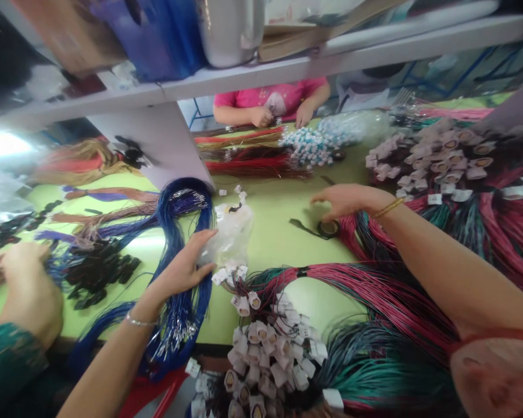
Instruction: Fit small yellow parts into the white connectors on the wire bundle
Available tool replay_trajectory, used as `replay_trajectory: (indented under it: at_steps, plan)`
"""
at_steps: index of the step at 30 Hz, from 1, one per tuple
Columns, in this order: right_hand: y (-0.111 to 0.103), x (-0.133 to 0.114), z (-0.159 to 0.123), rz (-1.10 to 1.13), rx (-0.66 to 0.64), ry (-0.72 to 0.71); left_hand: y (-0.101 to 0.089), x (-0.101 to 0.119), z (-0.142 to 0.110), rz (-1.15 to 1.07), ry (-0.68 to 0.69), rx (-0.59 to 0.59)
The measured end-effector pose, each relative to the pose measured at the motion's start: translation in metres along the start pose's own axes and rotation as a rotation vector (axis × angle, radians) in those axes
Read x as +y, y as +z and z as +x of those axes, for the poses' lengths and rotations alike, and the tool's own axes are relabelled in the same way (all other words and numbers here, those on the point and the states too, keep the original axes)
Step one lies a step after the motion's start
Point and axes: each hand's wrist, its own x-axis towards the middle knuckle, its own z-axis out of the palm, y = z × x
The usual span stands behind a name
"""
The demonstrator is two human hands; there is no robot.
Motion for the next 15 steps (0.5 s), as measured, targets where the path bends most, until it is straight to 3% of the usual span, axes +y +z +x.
replay_trajectory:
  at_steps: [3, 7, 11, 15]
  plan:
    - [-0.008, -0.044, 0.046, 0.197, 0.161, -0.166, 0.008, 0.010, -0.005, -0.003, -0.046, 0.205]
    - [0.012, -0.109, 0.120, 0.384, 0.301, -0.178, -0.001, 0.026, -0.011, -0.138, -0.253, 0.598]
    - [0.036, -0.155, 0.175, 0.448, 0.297, -0.256, -0.027, 0.037, -0.024, -0.421, -0.527, 0.948]
    - [0.054, -0.184, 0.193, 0.479, 0.273, -0.418, -0.050, 0.027, -0.036, -0.683, -0.752, 1.163]
